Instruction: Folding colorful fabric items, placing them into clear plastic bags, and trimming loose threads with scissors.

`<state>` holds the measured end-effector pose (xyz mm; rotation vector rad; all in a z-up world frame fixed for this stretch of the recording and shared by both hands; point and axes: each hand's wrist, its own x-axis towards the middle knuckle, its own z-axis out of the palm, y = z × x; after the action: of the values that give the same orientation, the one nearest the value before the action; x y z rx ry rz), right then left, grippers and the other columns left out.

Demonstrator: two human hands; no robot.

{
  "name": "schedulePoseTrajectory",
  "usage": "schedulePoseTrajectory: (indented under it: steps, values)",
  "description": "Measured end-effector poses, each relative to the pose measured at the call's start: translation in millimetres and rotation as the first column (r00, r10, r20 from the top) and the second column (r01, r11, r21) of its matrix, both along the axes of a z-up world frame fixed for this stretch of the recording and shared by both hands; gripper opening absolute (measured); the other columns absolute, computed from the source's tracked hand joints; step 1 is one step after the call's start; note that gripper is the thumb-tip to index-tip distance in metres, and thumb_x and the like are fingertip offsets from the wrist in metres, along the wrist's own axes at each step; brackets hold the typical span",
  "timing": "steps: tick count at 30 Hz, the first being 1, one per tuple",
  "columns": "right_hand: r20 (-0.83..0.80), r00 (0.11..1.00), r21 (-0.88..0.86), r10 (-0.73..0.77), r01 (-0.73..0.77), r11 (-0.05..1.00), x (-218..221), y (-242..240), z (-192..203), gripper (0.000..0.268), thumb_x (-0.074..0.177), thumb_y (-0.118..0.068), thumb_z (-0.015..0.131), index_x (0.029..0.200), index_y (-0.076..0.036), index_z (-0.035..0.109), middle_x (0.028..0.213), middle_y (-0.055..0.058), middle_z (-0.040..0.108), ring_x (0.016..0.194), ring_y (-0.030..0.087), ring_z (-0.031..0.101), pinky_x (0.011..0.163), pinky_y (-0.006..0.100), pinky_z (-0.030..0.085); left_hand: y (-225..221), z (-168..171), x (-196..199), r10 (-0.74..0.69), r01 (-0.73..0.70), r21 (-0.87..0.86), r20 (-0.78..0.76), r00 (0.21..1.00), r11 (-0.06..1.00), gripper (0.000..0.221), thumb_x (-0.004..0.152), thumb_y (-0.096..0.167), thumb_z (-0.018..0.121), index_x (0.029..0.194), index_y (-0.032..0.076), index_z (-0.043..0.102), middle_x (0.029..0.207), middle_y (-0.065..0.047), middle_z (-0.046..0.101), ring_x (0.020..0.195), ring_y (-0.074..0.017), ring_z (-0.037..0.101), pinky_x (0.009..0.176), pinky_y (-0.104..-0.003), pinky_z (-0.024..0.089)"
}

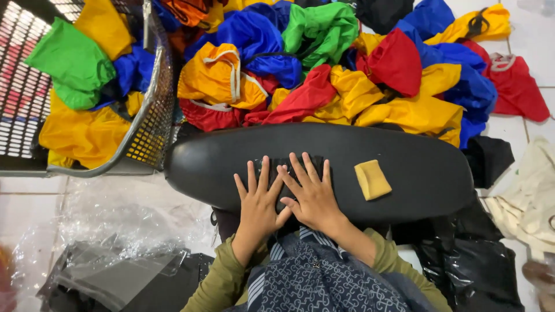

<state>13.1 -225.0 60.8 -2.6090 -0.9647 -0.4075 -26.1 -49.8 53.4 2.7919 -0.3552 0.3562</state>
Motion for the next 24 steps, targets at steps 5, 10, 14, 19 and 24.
schedulePoseTrajectory:
  steps: [5,10,14,19,24]
  values:
    - [-0.177,0.981,0.045,-0.083,0.092,0.995,-1,-3,-16,0.079,0.105,-0.058,0.038,0.166,-0.011,0.024,0.172,0.020,0.018,0.156,0.044,0.015,0.114,0.076,0.004,1,-2,5,-0.065,0.054,-0.139,-0.077,0.995,0.989,0.086,0.089,0.065,0.048,0.164,0.024,0.036,0.172,-0.019,0.020,0.157,-0.0482,0.009,0.116,-0.073,0.001]
    - [-0.219,0.974,0.061,-0.057,0.072,0.996,1,-3,-15,0.082,0.104,-0.054,0.046,0.165,-0.005,0.023,0.171,0.023,0.018,0.158,0.042,0.015,0.117,0.073,0.004,-1,-3,8,-0.044,0.038,-0.116,-0.055,0.998,0.993,0.084,0.093,0.064,0.047,0.164,0.022,0.035,0.171,-0.021,0.022,0.156,-0.0475,0.015,0.116,-0.072,0.003]
    - [-0.257,0.965,0.041,-0.054,0.066,0.997,5,-5,-18,0.082,0.104,-0.057,0.043,0.166,-0.006,0.023,0.171,0.023,0.019,0.158,0.042,0.014,0.117,0.074,0.005,-2,-6,10,-0.037,0.031,-0.105,-0.056,0.998,0.994,0.084,0.093,0.066,0.047,0.164,0.021,0.037,0.170,-0.020,0.024,0.156,-0.0469,0.017,0.116,-0.073,0.004]
    - [-0.295,0.955,0.078,-0.039,0.065,0.995,10,-5,-21,0.082,0.104,-0.058,0.042,0.165,-0.006,0.025,0.169,0.024,0.024,0.156,0.044,0.019,0.116,0.076,0.006,-1,-9,15,-0.029,0.025,-0.073,-0.060,0.998,0.997,0.086,0.090,0.069,0.044,0.161,0.020,0.041,0.169,-0.020,0.029,0.157,-0.0453,0.019,0.117,-0.072,0.004]
    - [-0.270,0.960,0.085,-0.074,0.101,0.991,13,-2,-26,0.082,0.103,-0.061,0.042,0.164,-0.007,0.027,0.168,0.023,0.028,0.157,0.042,0.021,0.117,0.076,0.009,2,-13,18,-0.053,0.048,-0.083,-0.059,0.997,0.995,0.086,0.093,0.071,0.043,0.161,0.019,0.042,0.170,-0.020,0.027,0.157,-0.0450,0.017,0.117,-0.069,-0.003]
